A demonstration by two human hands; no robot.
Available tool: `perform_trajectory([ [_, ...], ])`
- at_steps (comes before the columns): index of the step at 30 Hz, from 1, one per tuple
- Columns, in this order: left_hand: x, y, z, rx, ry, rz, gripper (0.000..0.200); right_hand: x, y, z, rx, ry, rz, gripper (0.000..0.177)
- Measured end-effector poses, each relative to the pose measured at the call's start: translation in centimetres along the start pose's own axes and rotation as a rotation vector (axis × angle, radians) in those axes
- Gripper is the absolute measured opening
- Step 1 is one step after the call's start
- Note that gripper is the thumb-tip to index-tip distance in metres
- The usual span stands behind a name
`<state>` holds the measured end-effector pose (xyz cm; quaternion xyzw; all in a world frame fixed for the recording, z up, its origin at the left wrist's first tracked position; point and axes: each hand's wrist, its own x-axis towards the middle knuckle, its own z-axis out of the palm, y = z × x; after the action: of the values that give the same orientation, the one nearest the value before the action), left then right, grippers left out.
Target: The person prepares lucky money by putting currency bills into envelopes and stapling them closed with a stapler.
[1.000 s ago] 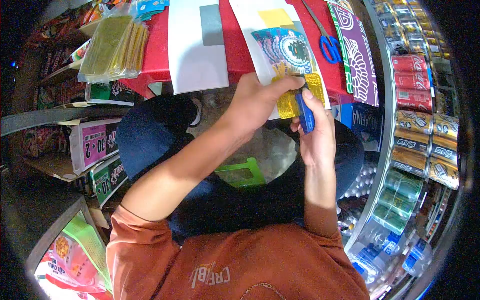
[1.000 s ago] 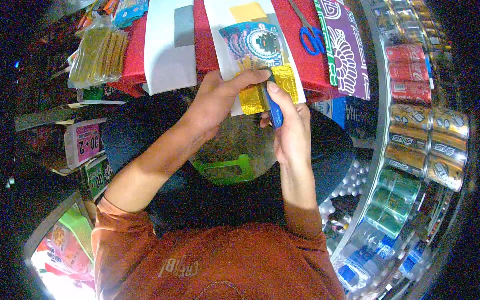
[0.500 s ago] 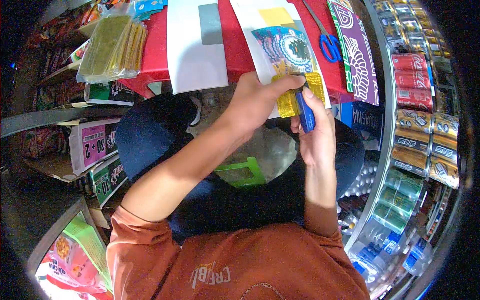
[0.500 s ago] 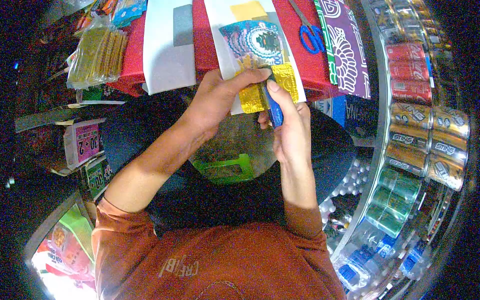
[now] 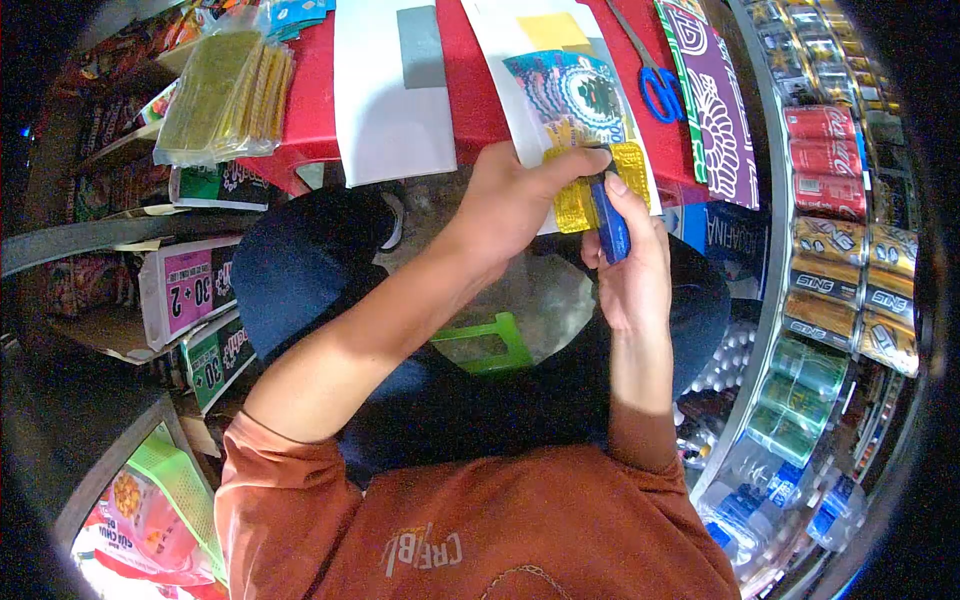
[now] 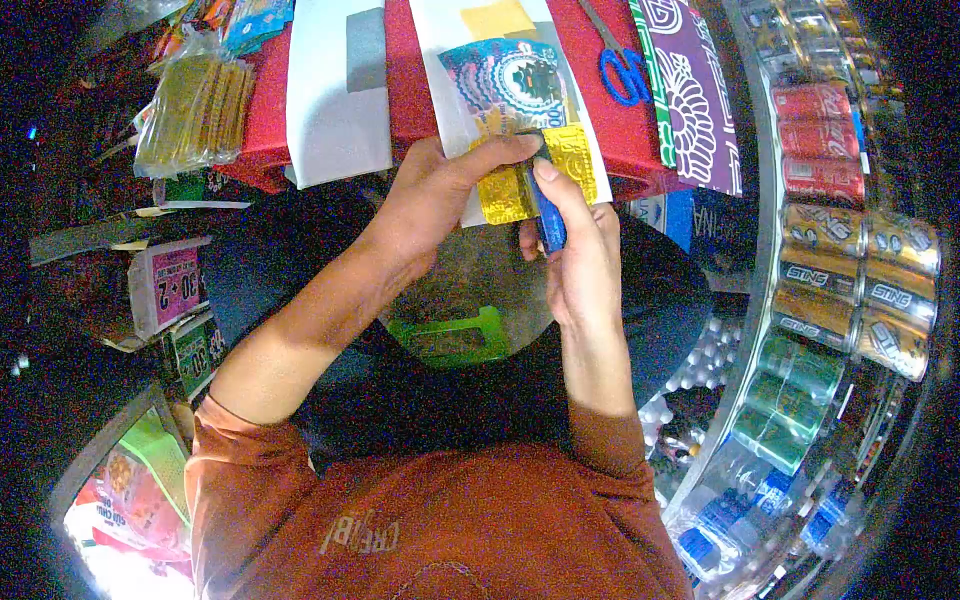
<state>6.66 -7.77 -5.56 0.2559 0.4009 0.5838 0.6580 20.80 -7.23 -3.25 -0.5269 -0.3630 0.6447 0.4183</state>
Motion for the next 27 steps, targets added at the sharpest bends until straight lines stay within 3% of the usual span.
perform_trajectory([
  [27,-0.11,0.05,0.15,-0.024,0.016,0.029,0.035,0.03,0.26,-0.06,0.025,-0.008,0.029,0.025],
])
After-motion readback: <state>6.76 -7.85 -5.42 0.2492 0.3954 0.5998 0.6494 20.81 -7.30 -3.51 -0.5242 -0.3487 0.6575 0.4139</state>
